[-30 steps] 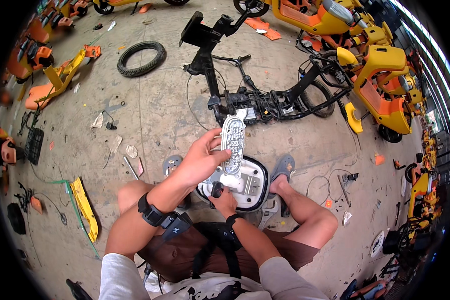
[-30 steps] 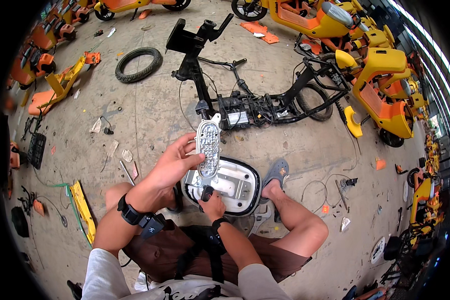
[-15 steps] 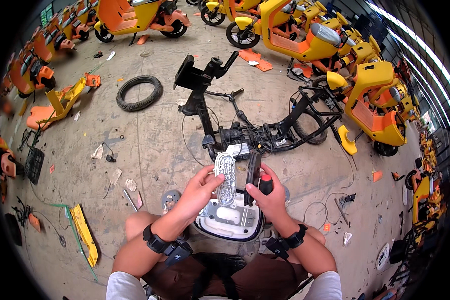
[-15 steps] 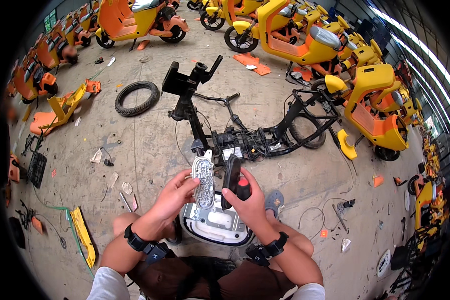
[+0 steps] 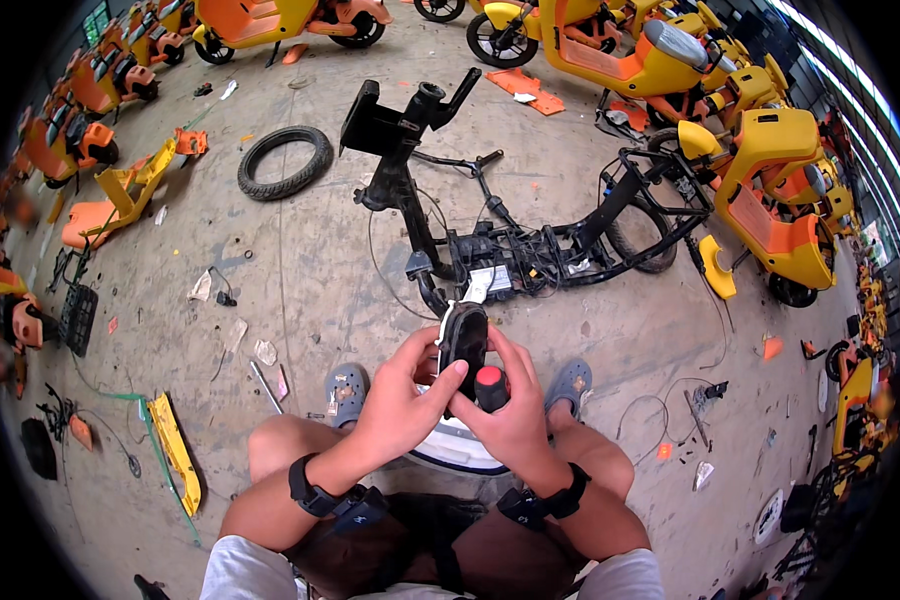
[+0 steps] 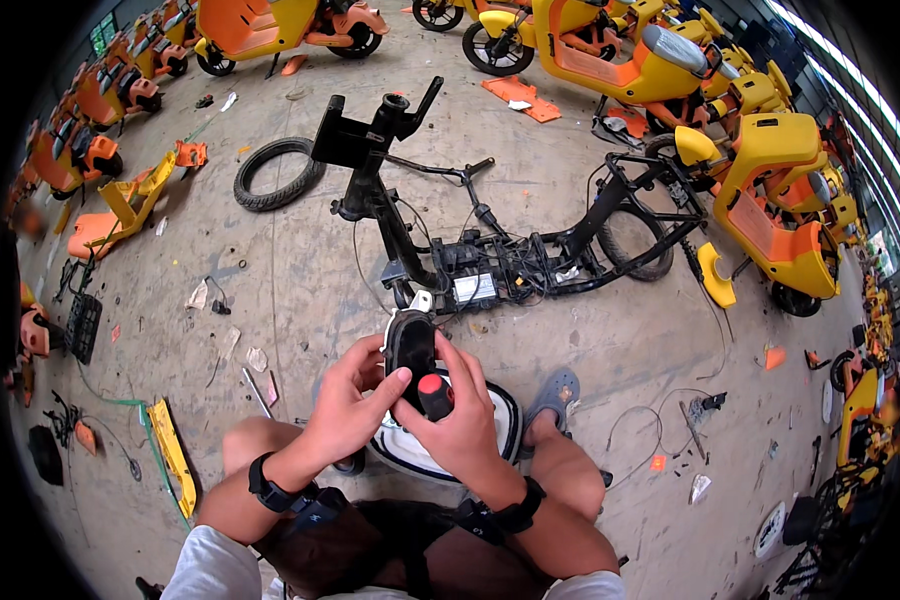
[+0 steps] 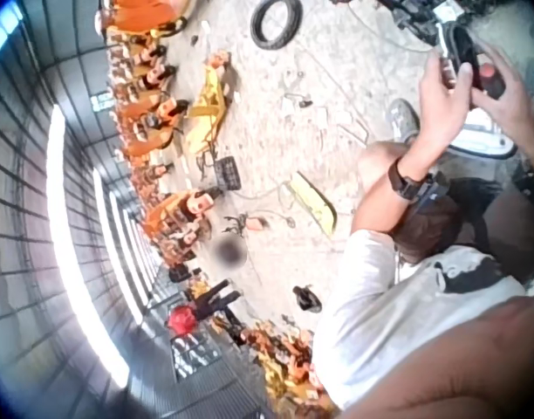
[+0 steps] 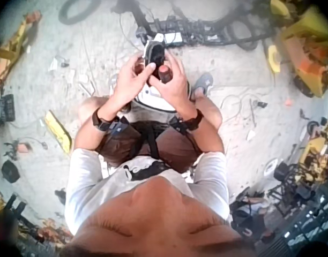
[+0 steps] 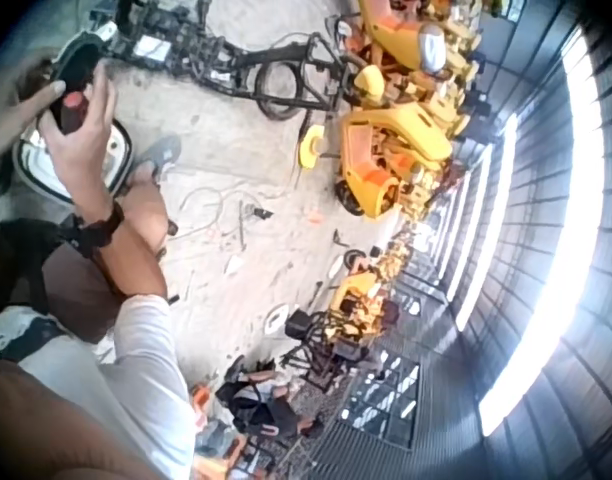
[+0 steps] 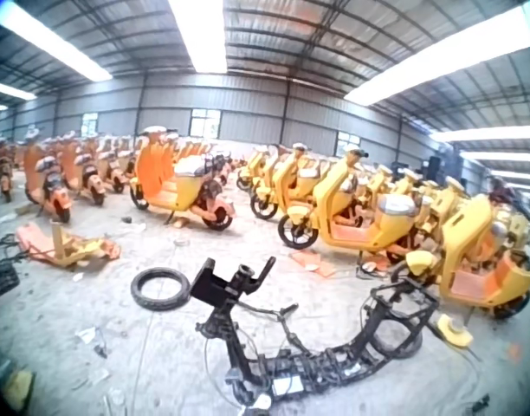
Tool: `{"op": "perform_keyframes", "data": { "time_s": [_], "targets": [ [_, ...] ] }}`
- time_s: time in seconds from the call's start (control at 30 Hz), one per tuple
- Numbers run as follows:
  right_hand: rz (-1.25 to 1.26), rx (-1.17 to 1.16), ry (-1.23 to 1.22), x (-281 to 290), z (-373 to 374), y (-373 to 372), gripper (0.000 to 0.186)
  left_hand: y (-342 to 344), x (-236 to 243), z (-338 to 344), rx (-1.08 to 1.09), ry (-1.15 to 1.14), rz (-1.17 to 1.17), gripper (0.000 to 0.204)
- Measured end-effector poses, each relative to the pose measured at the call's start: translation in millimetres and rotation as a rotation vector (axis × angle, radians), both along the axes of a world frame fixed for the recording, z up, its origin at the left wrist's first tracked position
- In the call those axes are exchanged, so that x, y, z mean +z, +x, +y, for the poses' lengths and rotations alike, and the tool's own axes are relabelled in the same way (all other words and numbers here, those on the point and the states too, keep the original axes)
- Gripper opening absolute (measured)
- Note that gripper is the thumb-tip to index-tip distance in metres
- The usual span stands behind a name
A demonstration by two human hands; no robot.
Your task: The person is working on a small, white plastic component of a scooter, using a screwdriver to pry and separate parts. They manipulate the component, removing a black rubber piece and a metal bracket, and then reassemble it.
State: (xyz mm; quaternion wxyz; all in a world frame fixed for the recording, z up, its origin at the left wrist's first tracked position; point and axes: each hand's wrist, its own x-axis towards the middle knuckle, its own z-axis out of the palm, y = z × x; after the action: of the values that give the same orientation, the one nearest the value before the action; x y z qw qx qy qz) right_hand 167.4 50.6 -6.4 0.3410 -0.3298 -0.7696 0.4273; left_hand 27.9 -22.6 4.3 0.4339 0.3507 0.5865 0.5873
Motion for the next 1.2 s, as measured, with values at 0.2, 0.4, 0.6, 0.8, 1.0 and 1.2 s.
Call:
{"op": "perform_keyframes", "data": {
  "time_s": [0.2,0.4,0.6,0.8,1.0,1.2],
  "targets": [
    [0.212,0.039,-0.646,10.3,10.4,8.8,0.055,-5.9,5.0,0.1,0.025,0.027,0.003,0.036],
    [0.093,0.07,-0.626,8.3,19.8,9.8,0.037,-11.9,2.2,2.7,-0.037,0.037,-0.142,0.035],
    [0.107,0.128,-0.759,16.1,25.7,15.8,0.034,-14.5,1.3,1.1,-0.048,0.021,-0.164,0.034],
    [0.115,0.141,-0.769,2.0,26.5,12.5,0.031,-17.5,8.3,-3.3,-0.06,-0.064,-0.201,0.033],
    [0.132,0.159,-0.782,3.8,35.4,9.0,0.031,-35.1,14.4,5.5,-0.18,-0.242,-0.245,0.05],
    [0.103,0.136,-0.809,2.8,38.6,19.2,0.038,-36.7,16.4,27.8,-0.294,-0.309,-0.129,0.055]
  ]
}}
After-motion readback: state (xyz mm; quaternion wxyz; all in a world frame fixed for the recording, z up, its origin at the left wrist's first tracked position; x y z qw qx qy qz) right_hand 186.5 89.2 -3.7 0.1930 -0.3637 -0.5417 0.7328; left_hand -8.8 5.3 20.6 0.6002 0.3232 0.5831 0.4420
